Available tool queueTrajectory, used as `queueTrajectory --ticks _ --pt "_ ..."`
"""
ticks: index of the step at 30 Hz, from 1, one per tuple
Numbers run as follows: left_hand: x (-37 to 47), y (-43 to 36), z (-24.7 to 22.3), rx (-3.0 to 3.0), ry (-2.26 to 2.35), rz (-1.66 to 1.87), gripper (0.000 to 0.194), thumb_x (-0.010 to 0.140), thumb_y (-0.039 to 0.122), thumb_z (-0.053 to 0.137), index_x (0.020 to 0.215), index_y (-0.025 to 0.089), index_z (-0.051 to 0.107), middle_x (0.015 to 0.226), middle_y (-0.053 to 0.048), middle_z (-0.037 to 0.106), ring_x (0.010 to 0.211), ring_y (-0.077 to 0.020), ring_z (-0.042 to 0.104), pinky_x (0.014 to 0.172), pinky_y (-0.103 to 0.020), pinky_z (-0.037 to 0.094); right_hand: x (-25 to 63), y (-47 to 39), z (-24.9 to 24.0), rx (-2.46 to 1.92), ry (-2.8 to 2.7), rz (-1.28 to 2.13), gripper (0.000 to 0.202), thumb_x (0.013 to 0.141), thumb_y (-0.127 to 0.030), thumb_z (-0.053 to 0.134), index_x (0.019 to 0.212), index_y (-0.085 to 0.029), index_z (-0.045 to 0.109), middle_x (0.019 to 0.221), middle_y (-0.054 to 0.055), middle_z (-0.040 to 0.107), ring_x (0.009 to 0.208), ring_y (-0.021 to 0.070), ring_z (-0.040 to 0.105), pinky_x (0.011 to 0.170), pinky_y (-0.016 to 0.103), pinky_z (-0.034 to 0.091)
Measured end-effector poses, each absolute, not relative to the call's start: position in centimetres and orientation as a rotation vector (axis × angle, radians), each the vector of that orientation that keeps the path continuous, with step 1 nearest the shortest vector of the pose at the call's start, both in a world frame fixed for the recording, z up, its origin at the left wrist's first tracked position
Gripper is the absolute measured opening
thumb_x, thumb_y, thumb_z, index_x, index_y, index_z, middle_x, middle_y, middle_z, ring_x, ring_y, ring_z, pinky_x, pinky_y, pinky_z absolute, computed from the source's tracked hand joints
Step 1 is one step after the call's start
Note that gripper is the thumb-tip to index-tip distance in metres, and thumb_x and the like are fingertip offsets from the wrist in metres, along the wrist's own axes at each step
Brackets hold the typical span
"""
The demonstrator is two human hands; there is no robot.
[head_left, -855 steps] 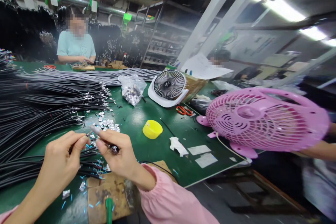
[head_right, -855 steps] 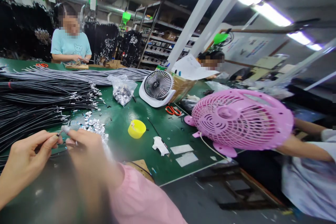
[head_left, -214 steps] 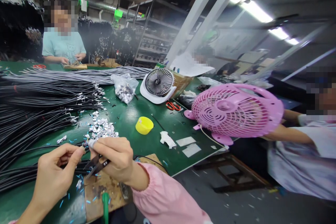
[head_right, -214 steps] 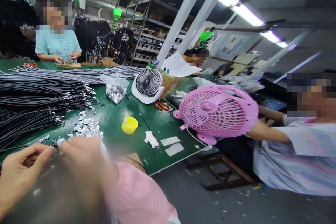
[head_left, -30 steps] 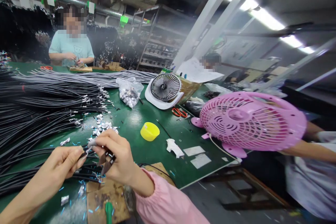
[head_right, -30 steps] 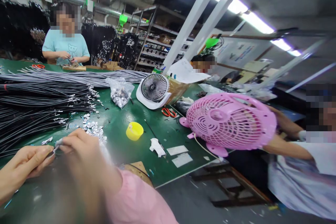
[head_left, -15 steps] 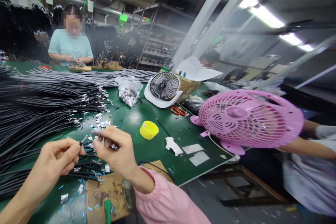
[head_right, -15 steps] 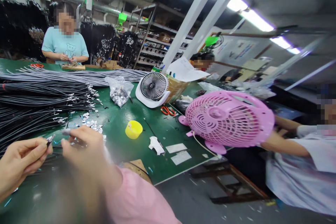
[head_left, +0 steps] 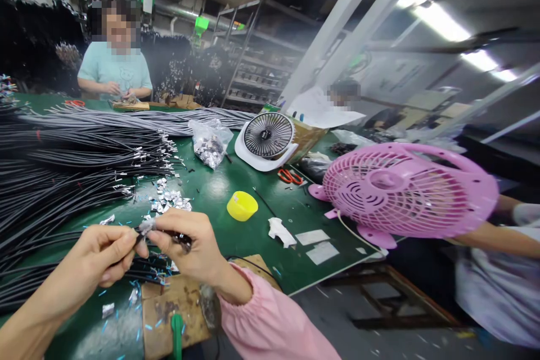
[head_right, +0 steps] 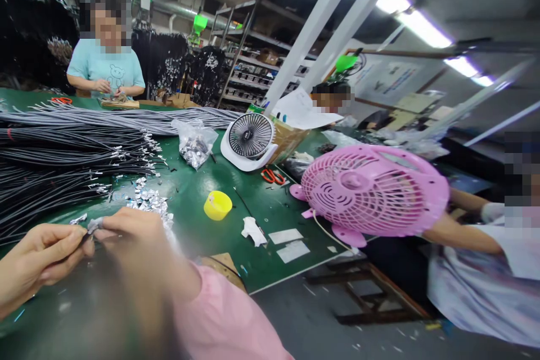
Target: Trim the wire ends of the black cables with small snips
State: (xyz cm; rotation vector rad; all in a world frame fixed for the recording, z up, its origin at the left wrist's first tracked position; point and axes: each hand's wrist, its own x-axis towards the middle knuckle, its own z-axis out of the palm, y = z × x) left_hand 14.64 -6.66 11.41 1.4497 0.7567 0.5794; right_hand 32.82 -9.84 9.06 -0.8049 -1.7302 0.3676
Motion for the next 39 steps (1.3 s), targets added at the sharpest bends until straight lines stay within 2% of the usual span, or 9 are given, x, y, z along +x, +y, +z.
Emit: queueTrajectory --ticks 4,8,13,17,20,24,27,32,39 --pt "14.7 -6.6 11.4 1.414 0.718 0.542 0.065 0.071 0.084 0.067 0.061 0.02 0.062 0.038 0.013 0.026 0.037 -0.0035 0.011 0.038 -0.021 0.011 32.7 -9.8 9.3 -0.838 -1.714 0.433 0.024 0.096 -0.025 0.061 0.077 -0.019 0.075 0.069 0.005 0.07 0.06 0.015 0.061 0.058 0.027 0.052" --pt "15.0 -6.9 11.3 1.458 0.714 0.547 0.063 0.071 0.081 0.068 0.059 0.02 0.059 0.04 0.012 0.029 0.037 -0.0037 0.016 0.037 -0.02 0.016 32.5 -9.9 9.5 -0.965 -1.619 0.489 0.021 0.081 -0.017 0.065 0.061 -0.021 0.07 0.057 0.001 0.062 0.052 0.0129 0.053 0.05 0.026 0.046" --pt "15.7 -7.2 10.4 1.548 0.783 0.878 0.052 0.069 0.06 0.08 0.053 0.022 0.048 0.046 0.004 0.05 0.038 -0.0083 0.045 0.037 -0.02 0.034 31.9 -9.8 9.5 -1.102 -1.474 0.709 0.014 0.074 -0.018 0.075 0.061 -0.018 0.069 0.053 -0.003 0.057 0.047 0.01 0.048 0.043 0.021 0.039" --pt "15.8 -7.3 9.9 1.661 0.856 1.085 0.043 0.079 0.05 0.073 0.054 0.023 0.051 0.042 0.006 0.049 0.035 -0.0086 0.044 0.035 -0.02 0.035 31.5 -9.9 8.4 -0.951 -1.507 0.289 0.013 0.075 -0.013 0.067 0.063 -0.018 0.067 0.055 -0.003 0.056 0.046 0.0086 0.047 0.044 0.02 0.038" --pt "15.6 -7.3 9.4 2.179 0.965 1.364 0.029 0.089 0.032 0.062 0.061 0.023 0.061 0.05 0.006 0.055 0.04 -0.0086 0.049 0.04 -0.02 0.036 31.5 -10.0 7.5 -0.807 -1.662 -0.007 0.017 0.081 -0.011 0.062 0.067 -0.018 0.069 0.058 -0.001 0.059 0.049 0.0096 0.051 0.047 0.022 0.039" --pt "15.7 -7.4 8.3 2.563 0.996 1.475 0.034 0.093 0.016 0.052 0.063 0.024 0.064 0.054 0.005 0.056 0.043 -0.0089 0.05 0.044 -0.023 0.033 32.0 -9.9 7.9 -0.964 -1.576 0.273 0.014 0.078 -0.018 0.067 0.064 -0.02 0.069 0.053 -0.003 0.056 0.047 0.0105 0.048 0.045 0.022 0.039" --pt "15.9 -7.2 7.9 2.562 1.008 1.417 0.038 0.094 0.019 0.051 0.058 0.023 0.062 0.052 0.005 0.057 0.041 -0.0092 0.05 0.042 -0.024 0.033 32.5 -9.6 8.9 -1.102 -1.339 0.55 0.014 0.077 -0.025 0.071 0.065 -0.019 0.07 0.054 -0.003 0.056 0.048 0.0105 0.046 0.045 0.022 0.039" --pt "15.4 -6.5 9.0 2.297 1.073 1.444 0.029 0.092 0.041 0.061 0.071 0.024 0.073 0.061 0.004 0.073 0.049 -0.0117 0.068 0.048 -0.017 0.052 32.6 -9.1 9.6 -1.207 -1.21 0.628 0.037 0.081 -0.035 0.067 0.05 -0.018 0.058 0.048 -0.005 0.045 0.048 0.0092 0.039 0.046 0.023 0.033" --pt "14.7 -6.6 9.0 2.023 1.094 1.352 0.028 0.082 0.052 0.068 0.072 0.028 0.079 0.069 0.002 0.079 0.057 -0.0162 0.075 0.052 -0.019 0.058 32.0 -8.9 8.7 -1.002 -1.535 0.444 0.022 0.086 -0.026 0.065 0.066 -0.017 0.069 0.058 -0.001 0.057 0.053 0.0111 0.046 0.052 0.024 0.039"
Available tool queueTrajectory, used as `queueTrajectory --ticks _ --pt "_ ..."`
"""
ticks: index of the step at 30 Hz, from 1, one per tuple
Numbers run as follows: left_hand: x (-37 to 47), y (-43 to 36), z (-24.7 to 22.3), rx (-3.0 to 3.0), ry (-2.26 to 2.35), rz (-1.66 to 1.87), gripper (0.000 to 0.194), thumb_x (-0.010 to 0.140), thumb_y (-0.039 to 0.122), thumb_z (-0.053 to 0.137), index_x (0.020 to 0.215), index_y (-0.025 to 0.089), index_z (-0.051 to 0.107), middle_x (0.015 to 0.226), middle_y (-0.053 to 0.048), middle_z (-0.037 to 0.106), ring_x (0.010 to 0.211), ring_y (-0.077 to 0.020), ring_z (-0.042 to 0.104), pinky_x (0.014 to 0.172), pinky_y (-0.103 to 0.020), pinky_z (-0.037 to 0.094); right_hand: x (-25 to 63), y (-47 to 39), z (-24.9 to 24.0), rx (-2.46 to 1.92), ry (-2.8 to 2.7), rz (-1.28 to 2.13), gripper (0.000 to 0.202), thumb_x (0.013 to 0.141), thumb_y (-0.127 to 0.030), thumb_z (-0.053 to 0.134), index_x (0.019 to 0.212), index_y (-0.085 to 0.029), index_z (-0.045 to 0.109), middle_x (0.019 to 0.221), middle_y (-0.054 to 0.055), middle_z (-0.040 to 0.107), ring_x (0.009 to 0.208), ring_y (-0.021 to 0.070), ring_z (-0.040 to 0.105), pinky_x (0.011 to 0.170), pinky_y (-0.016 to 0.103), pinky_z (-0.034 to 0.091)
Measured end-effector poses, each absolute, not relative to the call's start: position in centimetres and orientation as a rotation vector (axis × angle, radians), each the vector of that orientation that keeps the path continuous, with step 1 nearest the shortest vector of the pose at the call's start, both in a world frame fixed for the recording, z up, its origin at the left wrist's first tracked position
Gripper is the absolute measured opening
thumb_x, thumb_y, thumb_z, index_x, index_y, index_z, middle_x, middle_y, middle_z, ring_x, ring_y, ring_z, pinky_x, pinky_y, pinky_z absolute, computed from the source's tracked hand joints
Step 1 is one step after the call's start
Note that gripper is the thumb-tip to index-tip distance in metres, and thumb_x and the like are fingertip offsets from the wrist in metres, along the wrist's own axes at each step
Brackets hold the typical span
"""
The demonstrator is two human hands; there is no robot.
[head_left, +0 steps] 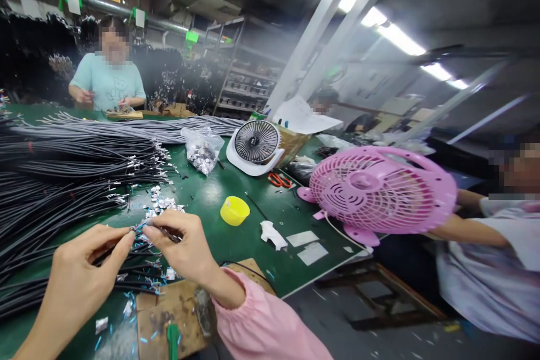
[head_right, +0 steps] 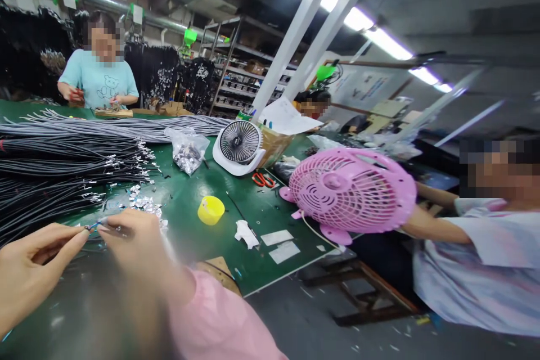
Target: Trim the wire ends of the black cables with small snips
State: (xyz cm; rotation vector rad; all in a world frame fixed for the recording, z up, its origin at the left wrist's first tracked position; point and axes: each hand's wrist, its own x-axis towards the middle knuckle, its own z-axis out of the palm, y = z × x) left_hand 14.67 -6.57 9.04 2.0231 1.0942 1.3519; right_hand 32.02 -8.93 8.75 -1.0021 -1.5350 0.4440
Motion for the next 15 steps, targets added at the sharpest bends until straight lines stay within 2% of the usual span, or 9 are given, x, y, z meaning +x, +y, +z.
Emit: queueTrajectory --ticks 5,8,10,12,15 --pt "14.8 -6.9 9.0 2.206 1.102 1.381 0.029 0.085 0.048 0.066 0.066 0.03 0.078 0.063 0.003 0.077 0.049 -0.0147 0.07 0.044 -0.021 0.05 32.3 -9.2 8.1 -0.938 -1.644 0.289 0.017 0.089 -0.018 0.063 0.073 -0.016 0.068 0.061 0.0 0.058 0.055 0.0117 0.05 0.055 0.023 0.041" --pt "15.2 -7.1 9.6 2.173 1.115 1.395 0.033 0.083 0.048 0.066 0.06 0.027 0.074 0.055 0.003 0.073 0.039 -0.0133 0.063 0.038 -0.021 0.045 32.2 -9.4 8.3 -0.931 -1.649 0.297 0.015 0.088 -0.02 0.061 0.074 -0.017 0.066 0.064 0.001 0.059 0.058 0.0129 0.051 0.057 0.025 0.043" --pt "15.4 -7.3 10.0 2.059 1.077 1.344 0.037 0.081 0.051 0.068 0.055 0.025 0.07 0.049 0.003 0.068 0.036 -0.0129 0.06 0.036 -0.02 0.045 32.2 -9.4 8.7 -0.992 -1.566 0.516 0.014 0.084 -0.024 0.062 0.071 -0.018 0.064 0.062 -0.001 0.056 0.056 0.012 0.047 0.055 0.025 0.041" --pt "15.5 -7.4 10.3 1.979 1.009 1.328 0.04 0.08 0.051 0.072 0.051 0.024 0.064 0.046 0.005 0.061 0.037 -0.0128 0.058 0.036 -0.02 0.044 32.2 -9.3 9.0 -1.05 -1.42 0.91 0.018 0.08 -0.031 0.068 0.069 -0.019 0.064 0.056 -0.004 0.049 0.051 0.0101 0.041 0.05 0.024 0.036" --pt "15.1 -7.4 10.1 2.096 0.927 1.482 0.032 0.084 0.04 0.073 0.057 0.025 0.065 0.048 0.007 0.056 0.04 -0.0102 0.053 0.037 -0.02 0.041 32.4 -9.0 9.5 -1.037 -1.212 1.381 0.029 0.072 -0.043 0.079 0.066 -0.018 0.065 0.049 -0.008 0.044 0.046 0.0076 0.035 0.045 0.022 0.029"
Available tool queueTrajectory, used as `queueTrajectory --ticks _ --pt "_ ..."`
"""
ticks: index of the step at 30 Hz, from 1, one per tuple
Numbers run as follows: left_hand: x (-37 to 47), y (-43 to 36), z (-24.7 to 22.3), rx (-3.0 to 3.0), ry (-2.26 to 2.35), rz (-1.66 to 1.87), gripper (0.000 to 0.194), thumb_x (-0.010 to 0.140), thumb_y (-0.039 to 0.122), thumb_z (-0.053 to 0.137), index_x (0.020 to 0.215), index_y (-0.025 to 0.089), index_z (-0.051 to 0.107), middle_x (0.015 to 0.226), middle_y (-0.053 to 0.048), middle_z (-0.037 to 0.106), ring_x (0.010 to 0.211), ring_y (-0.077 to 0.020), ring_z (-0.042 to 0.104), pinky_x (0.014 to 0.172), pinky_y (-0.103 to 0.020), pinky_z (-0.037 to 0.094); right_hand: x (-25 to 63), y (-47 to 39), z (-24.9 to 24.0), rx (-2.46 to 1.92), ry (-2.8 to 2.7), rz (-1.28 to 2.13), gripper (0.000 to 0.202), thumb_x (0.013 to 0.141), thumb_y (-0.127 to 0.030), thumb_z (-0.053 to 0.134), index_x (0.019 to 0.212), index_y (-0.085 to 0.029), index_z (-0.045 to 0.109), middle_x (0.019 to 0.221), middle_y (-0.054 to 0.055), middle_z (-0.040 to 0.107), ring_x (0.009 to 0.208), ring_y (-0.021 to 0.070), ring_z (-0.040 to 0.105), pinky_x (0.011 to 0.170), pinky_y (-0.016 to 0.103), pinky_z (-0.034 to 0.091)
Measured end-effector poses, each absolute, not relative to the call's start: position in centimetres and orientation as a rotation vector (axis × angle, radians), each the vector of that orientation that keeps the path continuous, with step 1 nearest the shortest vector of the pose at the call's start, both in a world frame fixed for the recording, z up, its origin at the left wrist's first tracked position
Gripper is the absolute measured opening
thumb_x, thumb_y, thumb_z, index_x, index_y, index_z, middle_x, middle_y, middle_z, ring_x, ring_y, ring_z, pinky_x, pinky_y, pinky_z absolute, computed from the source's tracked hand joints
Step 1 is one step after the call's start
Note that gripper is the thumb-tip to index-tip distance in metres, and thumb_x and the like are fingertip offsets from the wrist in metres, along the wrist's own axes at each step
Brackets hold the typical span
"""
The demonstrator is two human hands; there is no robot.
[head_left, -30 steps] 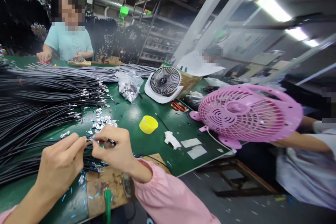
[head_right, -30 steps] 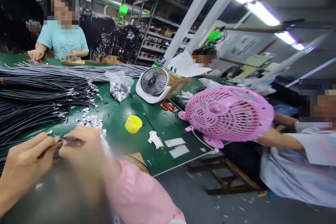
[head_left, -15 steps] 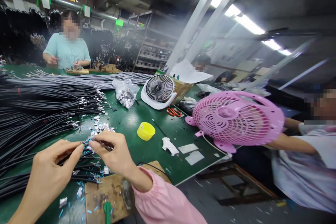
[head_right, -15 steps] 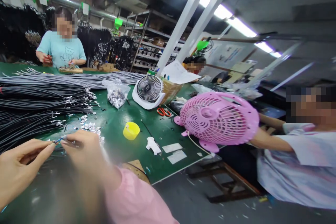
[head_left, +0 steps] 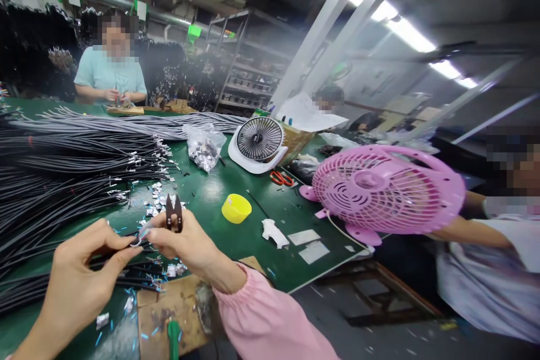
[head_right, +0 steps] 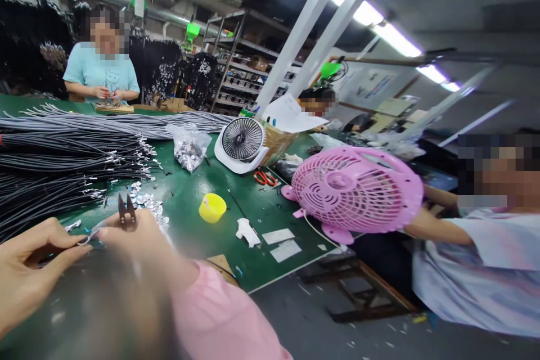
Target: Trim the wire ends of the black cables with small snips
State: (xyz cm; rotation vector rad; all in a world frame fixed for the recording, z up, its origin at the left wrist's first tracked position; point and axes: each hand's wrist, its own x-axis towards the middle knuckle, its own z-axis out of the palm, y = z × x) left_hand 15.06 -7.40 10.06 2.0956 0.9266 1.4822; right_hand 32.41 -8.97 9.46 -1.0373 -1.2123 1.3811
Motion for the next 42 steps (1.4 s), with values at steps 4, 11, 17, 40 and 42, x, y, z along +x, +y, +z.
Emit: queueTrajectory --ticks 4,11,17,40,42 --pt "14.5 -7.2 9.0 2.45 0.869 1.733 0.016 0.092 0.019 0.066 0.078 0.026 0.07 0.062 0.009 0.064 0.047 -0.0058 0.058 0.053 -0.017 0.046 32.3 -9.0 9.9 -1.115 -1.202 1.277 0.033 0.077 -0.039 0.073 0.056 -0.019 0.058 0.048 -0.007 0.041 0.048 0.0082 0.036 0.045 0.023 0.026" --pt "15.1 -8.1 8.1 2.516 1.074 1.79 0.016 0.094 0.013 0.063 0.087 0.027 0.067 0.062 0.009 0.061 0.05 -0.0073 0.058 0.057 -0.02 0.047 31.7 -10.4 9.2 -1.074 -1.616 0.456 0.031 0.089 -0.024 0.065 0.059 -0.018 0.061 0.055 -0.003 0.05 0.053 0.0107 0.043 0.052 0.026 0.034" --pt "14.8 -8.4 7.7 2.367 1.117 1.876 0.014 0.09 0.016 0.068 0.088 0.03 0.07 0.063 0.01 0.063 0.05 -0.009 0.061 0.056 -0.023 0.052 31.8 -10.2 8.9 -1.045 -1.601 0.551 0.017 0.093 -0.034 0.066 0.088 -0.019 0.073 0.063 -0.003 0.058 0.052 0.0113 0.046 0.05 0.024 0.04" --pt "14.2 -8.7 8.0 2.275 1.183 1.834 0.011 0.088 0.021 0.069 0.086 0.032 0.068 0.065 0.007 0.065 0.053 -0.0121 0.063 0.06 -0.03 0.059 32.0 -9.9 9.8 -0.947 -1.799 0.435 0.036 0.103 -0.031 0.052 0.076 -0.02 0.073 0.066 0.002 0.066 0.062 0.015 0.056 0.06 0.026 0.044" --pt "14.2 -8.8 8.0 2.297 1.179 1.831 0.013 0.089 0.019 0.068 0.088 0.032 0.068 0.066 0.007 0.066 0.054 -0.012 0.063 0.06 -0.03 0.06 32.0 -9.9 9.7 -0.929 -1.818 0.41 0.04 0.104 -0.034 0.05 0.075 -0.021 0.073 0.069 0.003 0.067 0.063 0.0151 0.057 0.06 0.026 0.044"
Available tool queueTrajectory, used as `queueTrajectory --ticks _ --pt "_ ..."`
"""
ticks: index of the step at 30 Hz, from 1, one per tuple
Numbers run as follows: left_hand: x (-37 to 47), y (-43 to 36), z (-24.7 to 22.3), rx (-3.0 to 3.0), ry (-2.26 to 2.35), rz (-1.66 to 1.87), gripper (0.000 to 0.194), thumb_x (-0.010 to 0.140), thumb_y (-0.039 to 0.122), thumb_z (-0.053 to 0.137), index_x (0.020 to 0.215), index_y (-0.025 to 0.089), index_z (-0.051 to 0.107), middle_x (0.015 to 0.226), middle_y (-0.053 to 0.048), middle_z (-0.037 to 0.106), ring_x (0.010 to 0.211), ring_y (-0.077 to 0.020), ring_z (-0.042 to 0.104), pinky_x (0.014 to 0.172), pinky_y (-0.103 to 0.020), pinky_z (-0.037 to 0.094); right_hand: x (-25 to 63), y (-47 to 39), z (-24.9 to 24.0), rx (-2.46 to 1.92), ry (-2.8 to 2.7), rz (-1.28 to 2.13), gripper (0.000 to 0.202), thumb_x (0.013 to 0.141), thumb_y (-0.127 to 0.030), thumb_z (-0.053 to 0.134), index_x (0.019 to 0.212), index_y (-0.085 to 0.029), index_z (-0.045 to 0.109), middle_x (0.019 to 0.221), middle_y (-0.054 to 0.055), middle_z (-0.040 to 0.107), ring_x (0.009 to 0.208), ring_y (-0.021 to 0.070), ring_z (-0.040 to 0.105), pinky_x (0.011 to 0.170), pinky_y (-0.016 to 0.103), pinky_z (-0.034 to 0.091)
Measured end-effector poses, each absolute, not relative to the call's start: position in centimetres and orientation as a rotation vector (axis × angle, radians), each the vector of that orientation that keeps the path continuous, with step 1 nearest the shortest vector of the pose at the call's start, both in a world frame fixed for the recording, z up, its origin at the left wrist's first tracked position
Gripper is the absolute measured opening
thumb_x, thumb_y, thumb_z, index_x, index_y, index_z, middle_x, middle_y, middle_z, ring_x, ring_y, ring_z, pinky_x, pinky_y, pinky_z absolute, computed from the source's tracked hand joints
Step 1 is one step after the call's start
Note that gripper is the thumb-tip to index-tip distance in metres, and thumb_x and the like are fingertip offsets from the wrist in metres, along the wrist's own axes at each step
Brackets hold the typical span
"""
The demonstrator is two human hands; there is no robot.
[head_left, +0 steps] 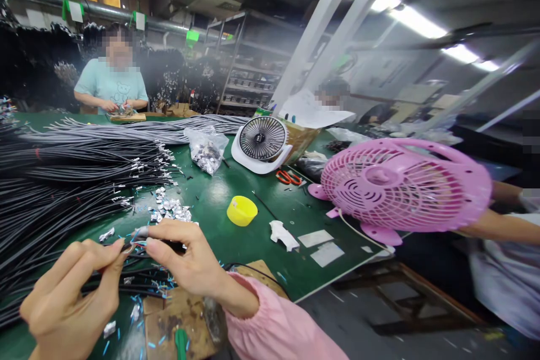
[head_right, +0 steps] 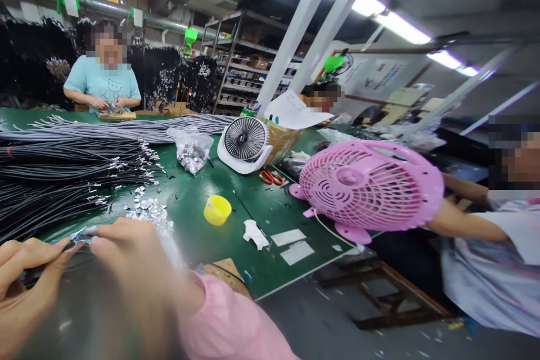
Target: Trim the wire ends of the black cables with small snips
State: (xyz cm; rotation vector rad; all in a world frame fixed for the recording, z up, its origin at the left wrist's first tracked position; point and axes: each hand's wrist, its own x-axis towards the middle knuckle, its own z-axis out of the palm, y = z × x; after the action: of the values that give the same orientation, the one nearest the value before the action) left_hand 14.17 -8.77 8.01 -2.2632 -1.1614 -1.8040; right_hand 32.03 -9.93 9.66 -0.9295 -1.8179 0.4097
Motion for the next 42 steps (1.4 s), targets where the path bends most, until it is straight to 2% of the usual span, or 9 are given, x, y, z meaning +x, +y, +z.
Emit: queueTrajectory --ticks 5,13,17,21,25,29,36,39,42 --pt "13.8 -8.7 8.0 -2.308 -1.096 -1.706 0.02 0.089 0.013 0.066 0.092 0.032 0.067 0.066 0.007 0.067 0.056 -0.0114 0.066 0.062 -0.028 0.06 32.1 -9.9 9.5 -0.874 -1.805 0.421 0.039 0.107 -0.035 0.047 0.083 -0.021 0.075 0.073 0.003 0.07 0.064 0.0148 0.057 0.062 0.026 0.046" --pt "14.3 -8.4 7.7 -2.169 -0.991 -1.793 0.015 0.087 0.013 0.07 0.086 0.029 0.073 0.064 0.008 0.069 0.055 -0.0114 0.068 0.061 -0.024 0.058 32.2 -9.9 9.3 -0.919 -1.817 0.425 0.038 0.105 -0.035 0.051 0.08 -0.022 0.076 0.069 0.002 0.068 0.063 0.0144 0.057 0.062 0.026 0.048" --pt "14.5 -8.5 8.7 -2.284 -1.109 -1.744 0.008 0.093 0.029 0.068 0.087 0.029 0.073 0.065 0.009 0.07 0.047 -0.0071 0.059 0.053 -0.019 0.05 32.4 -9.9 8.6 -1.009 -1.788 0.373 0.031 0.103 -0.039 0.057 0.085 -0.024 0.078 0.076 0.004 0.072 0.07 0.0167 0.061 0.065 0.028 0.05" --pt "14.6 -8.3 10.2 -2.494 -1.3 -1.784 0.03 0.091 0.043 0.062 0.067 0.028 0.072 0.053 0.008 0.066 0.034 -0.0071 0.048 0.042 -0.019 0.046 32.7 -10.0 8.0 -1.039 -1.78 0.321 0.026 0.101 -0.039 0.061 0.09 -0.024 0.08 0.081 0.005 0.073 0.073 0.0175 0.063 0.067 0.028 0.051" --pt "14.5 -7.8 11.5 -2.95 -1.617 -1.794 0.054 0.087 0.063 0.06 0.049 0.024 0.061 0.036 0.004 0.048 0.027 -0.0101 0.041 0.026 -0.02 0.032 32.8 -10.1 7.9 -1.012 -1.797 0.323 0.028 0.101 -0.04 0.061 0.087 -0.024 0.079 0.082 0.005 0.073 0.074 0.0177 0.064 0.067 0.029 0.051" --pt "14.3 -7.4 12.1 -3.185 -1.815 -1.721 0.064 0.076 0.077 0.064 0.043 0.023 0.051 0.032 0.005 0.035 0.026 -0.0082 0.03 0.025 -0.02 0.025 32.6 -10.0 8.5 -1.003 -1.743 0.355 0.026 0.099 -0.036 0.062 0.08 -0.023 0.074 0.074 0.003 0.069 0.067 0.0163 0.059 0.062 0.027 0.048" --pt "14.7 -7.6 11.2 -2.826 -1.382 -1.699 0.04 0.086 0.051 0.063 0.056 0.027 0.073 0.047 0.003 0.064 0.037 -0.0121 0.057 0.037 -0.019 0.042 32.0 -10.0 9.6 -1.012 -1.629 0.491 0.025 0.091 -0.033 0.066 0.072 -0.02 0.06 0.064 -0.003 0.052 0.058 0.0117 0.047 0.057 0.024 0.041" --pt "14.5 -7.4 11.3 -2.876 -1.289 -1.638 0.034 0.086 0.045 0.063 0.06 0.028 0.075 0.049 0.004 0.067 0.038 -0.0117 0.058 0.036 -0.018 0.041 32.1 -9.7 9.3 -0.936 -1.66 0.569 0.021 0.089 -0.024 0.062 0.069 -0.02 0.057 0.067 -0.002 0.053 0.063 0.0127 0.048 0.064 0.026 0.043" --pt "14.2 -7.0 11.8 -3.08 -1.226 -1.599 0.032 0.085 0.041 0.063 0.058 0.028 0.075 0.049 0.004 0.066 0.04 -0.0119 0.058 0.037 -0.018 0.042 32.2 -9.5 8.7 -0.983 -1.605 0.888 0.025 0.088 -0.027 0.066 0.067 -0.021 0.054 0.06 -0.004 0.047 0.056 0.0115 0.041 0.054 0.024 0.038"
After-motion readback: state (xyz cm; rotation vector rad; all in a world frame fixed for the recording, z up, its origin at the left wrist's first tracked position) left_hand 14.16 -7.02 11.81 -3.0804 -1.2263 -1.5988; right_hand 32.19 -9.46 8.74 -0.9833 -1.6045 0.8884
